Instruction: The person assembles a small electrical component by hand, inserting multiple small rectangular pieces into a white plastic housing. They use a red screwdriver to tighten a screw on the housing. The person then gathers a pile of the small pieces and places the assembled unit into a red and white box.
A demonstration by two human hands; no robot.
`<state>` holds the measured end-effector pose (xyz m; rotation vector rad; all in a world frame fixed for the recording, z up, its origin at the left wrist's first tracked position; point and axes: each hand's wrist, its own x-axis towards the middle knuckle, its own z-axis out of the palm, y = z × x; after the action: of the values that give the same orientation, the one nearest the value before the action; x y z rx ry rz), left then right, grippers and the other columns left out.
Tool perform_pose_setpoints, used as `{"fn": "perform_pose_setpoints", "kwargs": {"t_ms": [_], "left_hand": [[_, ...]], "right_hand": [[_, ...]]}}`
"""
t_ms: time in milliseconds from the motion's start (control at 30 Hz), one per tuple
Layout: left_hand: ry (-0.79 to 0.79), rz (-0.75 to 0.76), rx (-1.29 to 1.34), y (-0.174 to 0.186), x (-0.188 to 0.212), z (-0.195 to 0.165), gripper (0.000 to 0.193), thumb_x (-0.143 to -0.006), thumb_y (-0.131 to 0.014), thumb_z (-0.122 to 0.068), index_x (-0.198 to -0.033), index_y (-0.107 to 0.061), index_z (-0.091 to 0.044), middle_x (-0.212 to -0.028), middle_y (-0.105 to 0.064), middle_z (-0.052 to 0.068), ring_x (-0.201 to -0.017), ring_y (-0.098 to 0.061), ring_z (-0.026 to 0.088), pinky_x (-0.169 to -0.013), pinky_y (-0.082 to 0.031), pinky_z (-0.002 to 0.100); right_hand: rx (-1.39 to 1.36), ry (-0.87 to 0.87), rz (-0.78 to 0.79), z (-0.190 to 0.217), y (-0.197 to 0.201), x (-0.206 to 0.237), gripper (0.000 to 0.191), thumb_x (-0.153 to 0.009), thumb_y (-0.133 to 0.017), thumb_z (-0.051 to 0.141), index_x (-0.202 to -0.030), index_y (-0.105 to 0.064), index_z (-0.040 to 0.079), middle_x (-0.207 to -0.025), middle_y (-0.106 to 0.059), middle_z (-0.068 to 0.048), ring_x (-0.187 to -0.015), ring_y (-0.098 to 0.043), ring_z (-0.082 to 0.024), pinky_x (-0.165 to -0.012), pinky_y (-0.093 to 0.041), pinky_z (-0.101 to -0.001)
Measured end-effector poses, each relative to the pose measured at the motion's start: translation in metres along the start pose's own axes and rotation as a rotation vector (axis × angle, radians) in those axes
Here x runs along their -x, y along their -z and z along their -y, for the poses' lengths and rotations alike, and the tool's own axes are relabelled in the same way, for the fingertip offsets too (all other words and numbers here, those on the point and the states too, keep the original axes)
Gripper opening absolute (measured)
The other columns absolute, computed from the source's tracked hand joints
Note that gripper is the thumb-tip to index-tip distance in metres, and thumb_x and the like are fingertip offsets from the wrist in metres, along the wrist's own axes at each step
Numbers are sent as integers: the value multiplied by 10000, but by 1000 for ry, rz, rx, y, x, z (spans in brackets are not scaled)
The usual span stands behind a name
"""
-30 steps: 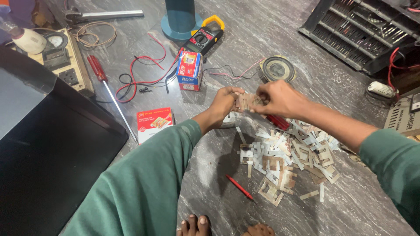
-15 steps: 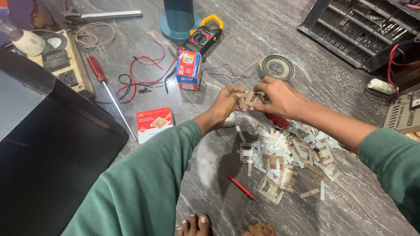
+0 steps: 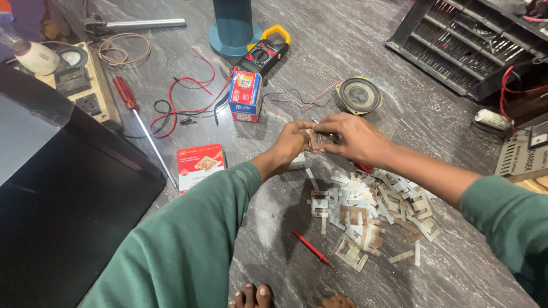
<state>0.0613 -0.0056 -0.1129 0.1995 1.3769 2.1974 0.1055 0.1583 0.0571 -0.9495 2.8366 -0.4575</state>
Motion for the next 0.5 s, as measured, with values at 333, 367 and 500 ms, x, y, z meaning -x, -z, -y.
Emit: {"fn": "perform_pose_setpoints", "kwargs": {"t_ms": [333, 367, 500], "left_hand": [[86, -73, 60, -6, 14, -14, 326, -1028, -386, -11, -1292, -536, 108, -1081, -701, 225, -883, -739, 285, -735, -623, 351], [91, -70, 94, -6, 16, -17, 331, -1025, -379, -24, -1285, -538, 103, -1085, -700, 222, -892, -742, 289, -733, -622, 356], [106, -86, 158, -7, 21, -25, 303, -1033, -429, -74, -1257, -543, 97, -1086, -691, 210, -910, -738, 282, -717, -603, 364]], "right_hand": [[-3, -71, 84, -1, 0, -6, 499, -791, -796, 275, -1234, -697, 69, -1180, -688, -125, -1096, -657, -352, -930, -536, -450], [12, -69, 86, 0, 0, -7, 503, -785, -801, 283, -1229, -699, 69, -1174, -688, -126, -1095, -655, -355, -925, -532, -455], [-28, -46, 88, 0, -1, -9, 516, -801, -787, 297, -1249, -690, 61, -1171, -691, -142, -1061, -678, -351, -906, -548, -449]]}}
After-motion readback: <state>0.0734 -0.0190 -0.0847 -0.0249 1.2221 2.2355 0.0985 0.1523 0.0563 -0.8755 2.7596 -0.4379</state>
